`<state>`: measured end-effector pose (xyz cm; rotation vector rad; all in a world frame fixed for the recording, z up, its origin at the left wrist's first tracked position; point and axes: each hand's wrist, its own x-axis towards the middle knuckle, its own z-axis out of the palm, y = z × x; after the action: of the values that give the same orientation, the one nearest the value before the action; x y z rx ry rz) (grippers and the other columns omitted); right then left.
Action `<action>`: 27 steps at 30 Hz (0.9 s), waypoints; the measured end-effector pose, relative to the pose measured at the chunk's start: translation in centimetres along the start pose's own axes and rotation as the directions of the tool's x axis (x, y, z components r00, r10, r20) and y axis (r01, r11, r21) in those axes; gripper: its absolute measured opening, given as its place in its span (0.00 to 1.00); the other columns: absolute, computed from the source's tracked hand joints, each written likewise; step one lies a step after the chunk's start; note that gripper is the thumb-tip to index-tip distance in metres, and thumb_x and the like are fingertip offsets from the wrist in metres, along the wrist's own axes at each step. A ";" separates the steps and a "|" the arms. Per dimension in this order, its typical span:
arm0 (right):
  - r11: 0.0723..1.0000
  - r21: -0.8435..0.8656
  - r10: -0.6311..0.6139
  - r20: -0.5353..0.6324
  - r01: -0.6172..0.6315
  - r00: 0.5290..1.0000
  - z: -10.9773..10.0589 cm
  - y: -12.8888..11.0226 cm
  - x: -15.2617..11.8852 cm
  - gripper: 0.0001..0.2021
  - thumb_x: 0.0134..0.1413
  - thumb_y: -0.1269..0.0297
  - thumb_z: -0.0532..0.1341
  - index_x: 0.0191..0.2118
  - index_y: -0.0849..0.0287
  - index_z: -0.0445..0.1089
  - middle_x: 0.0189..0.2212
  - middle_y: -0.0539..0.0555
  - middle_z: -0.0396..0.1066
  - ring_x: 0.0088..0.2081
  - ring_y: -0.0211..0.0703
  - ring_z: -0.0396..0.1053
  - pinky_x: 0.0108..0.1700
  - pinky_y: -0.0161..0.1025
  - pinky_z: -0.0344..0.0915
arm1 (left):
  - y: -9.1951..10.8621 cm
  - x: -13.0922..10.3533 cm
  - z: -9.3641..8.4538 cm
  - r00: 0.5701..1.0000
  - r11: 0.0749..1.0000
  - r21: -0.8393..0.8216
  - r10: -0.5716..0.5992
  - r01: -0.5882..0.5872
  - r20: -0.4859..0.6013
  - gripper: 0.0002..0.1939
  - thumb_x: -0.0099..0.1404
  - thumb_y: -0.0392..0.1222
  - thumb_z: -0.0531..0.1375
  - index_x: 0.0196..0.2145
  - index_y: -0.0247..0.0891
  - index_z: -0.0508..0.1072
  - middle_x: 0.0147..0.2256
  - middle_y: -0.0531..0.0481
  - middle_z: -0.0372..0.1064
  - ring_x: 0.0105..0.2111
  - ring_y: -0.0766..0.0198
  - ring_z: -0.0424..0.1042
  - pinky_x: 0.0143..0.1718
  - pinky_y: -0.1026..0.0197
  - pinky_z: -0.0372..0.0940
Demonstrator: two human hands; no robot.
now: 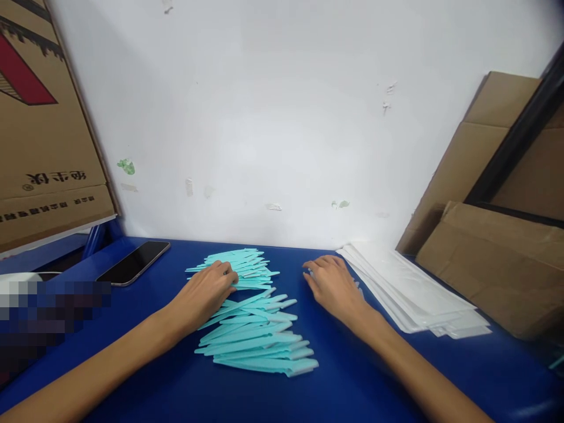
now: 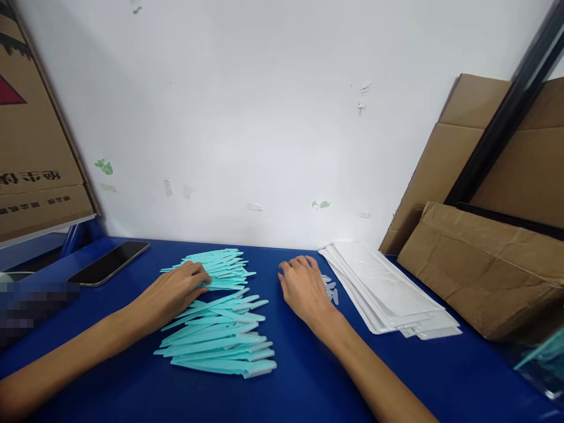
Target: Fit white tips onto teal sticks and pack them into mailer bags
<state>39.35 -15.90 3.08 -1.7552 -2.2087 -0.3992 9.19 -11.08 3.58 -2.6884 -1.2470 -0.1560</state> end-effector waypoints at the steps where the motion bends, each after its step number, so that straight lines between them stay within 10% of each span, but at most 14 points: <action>1: 0.999 -0.023 0.026 0.014 -0.025 1.000 0.0 0.5 0.1 0.12 0.68 0.67 0.57 0.48 0.61 0.77 0.41 0.62 0.80 0.49 0.59 0.73 0.56 0.55 0.59 | 0.0 0.0 -0.1 1.000 1.000 -0.003 -0.004 0.004 0.005 0.07 0.73 0.34 0.57 0.43 0.36 0.76 0.45 0.42 0.72 0.45 0.50 0.71 0.38 0.56 0.65; 17: 0.996 0.007 0.079 0.260 -0.083 0.963 -2.9 2.4 0.3 0.07 0.59 0.56 0.68 0.37 0.50 0.82 0.34 0.51 0.82 0.37 0.49 0.77 0.38 0.39 0.60 | 0.1 0.1 -0.2 0.999 0.998 -0.037 -0.046 0.047 0.025 0.07 0.74 0.36 0.54 0.42 0.36 0.73 0.43 0.42 0.72 0.43 0.53 0.73 0.38 0.57 0.64; 27: 0.997 0.063 0.018 0.301 -0.039 0.953 -1.8 2.1 0.1 0.04 0.58 0.67 0.69 0.32 0.54 0.80 0.28 0.50 0.80 0.34 0.47 0.77 0.34 0.37 0.57 | -0.1 0.1 -0.1 1.000 0.998 -0.063 -0.027 0.026 -0.008 0.05 0.72 0.36 0.55 0.41 0.37 0.71 0.41 0.44 0.72 0.39 0.55 0.73 0.35 0.58 0.63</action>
<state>41.47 -16.02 4.90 -1.9158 -2.3617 -0.0481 9.14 -11.00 3.74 -2.7219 -1.2969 -0.2146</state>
